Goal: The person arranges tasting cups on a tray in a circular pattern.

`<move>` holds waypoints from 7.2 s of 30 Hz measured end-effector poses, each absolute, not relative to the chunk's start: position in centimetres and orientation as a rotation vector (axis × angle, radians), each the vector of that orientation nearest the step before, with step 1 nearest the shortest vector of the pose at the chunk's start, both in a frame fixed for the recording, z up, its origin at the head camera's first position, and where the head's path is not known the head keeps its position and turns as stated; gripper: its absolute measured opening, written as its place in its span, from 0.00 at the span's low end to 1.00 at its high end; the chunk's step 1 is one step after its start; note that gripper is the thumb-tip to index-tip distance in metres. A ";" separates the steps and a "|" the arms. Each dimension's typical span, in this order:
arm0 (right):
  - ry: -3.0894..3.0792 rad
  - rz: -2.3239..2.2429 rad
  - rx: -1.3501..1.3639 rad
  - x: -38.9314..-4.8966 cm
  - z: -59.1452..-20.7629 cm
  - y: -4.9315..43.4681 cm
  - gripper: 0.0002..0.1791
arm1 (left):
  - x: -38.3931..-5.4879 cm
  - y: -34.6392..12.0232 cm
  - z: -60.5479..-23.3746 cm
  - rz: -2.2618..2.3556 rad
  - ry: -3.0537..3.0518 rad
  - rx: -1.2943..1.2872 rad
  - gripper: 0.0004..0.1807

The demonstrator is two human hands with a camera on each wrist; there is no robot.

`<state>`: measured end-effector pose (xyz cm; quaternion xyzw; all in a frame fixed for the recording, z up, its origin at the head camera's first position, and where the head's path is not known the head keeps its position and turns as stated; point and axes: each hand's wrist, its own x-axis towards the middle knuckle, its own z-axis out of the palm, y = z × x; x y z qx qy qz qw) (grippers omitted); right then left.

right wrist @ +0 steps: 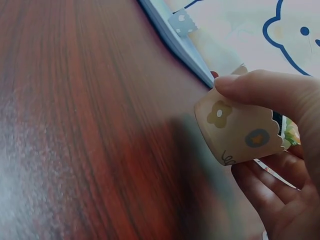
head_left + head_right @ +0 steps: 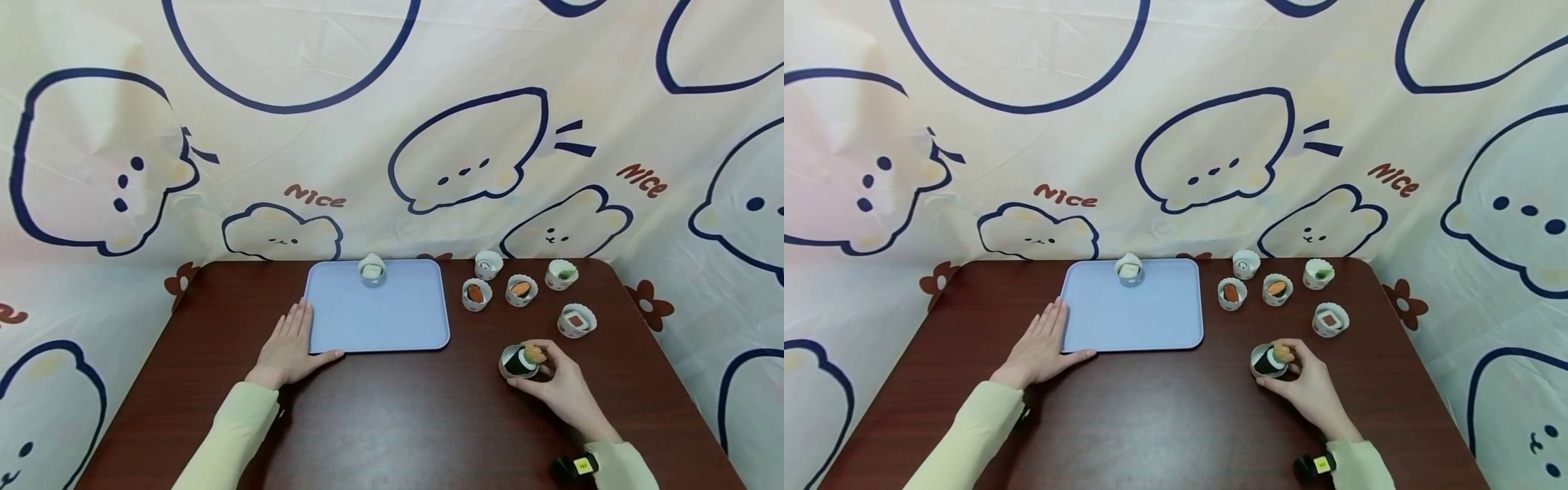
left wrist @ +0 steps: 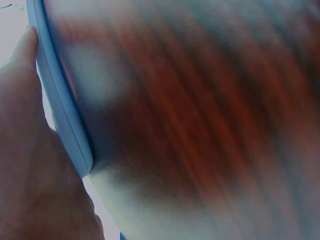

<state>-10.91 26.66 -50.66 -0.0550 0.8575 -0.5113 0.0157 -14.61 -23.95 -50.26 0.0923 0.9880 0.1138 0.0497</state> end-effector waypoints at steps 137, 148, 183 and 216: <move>2.469 -1.810 -0.467 -19.4 -49.7 15.6 0.40 | -14.6 -24.0 -50.4 0.378 3.019 0.266 0.68; 2.407 -1.873 -0.481 -20.7 -49.7 13.8 0.39 | -14.6 -24.1 -50.3 0.383 3.017 0.273 0.68; 2.608 -1.663 -0.558 -25.3 -49.3 9.7 0.40 | -14.5 -24.0 -50.3 0.360 3.038 0.274 0.66; 2.605 -1.626 -0.523 -28.4 -50.8 6.5 0.35 | -15.0 -24.4 -51.5 0.361 3.014 0.274 0.70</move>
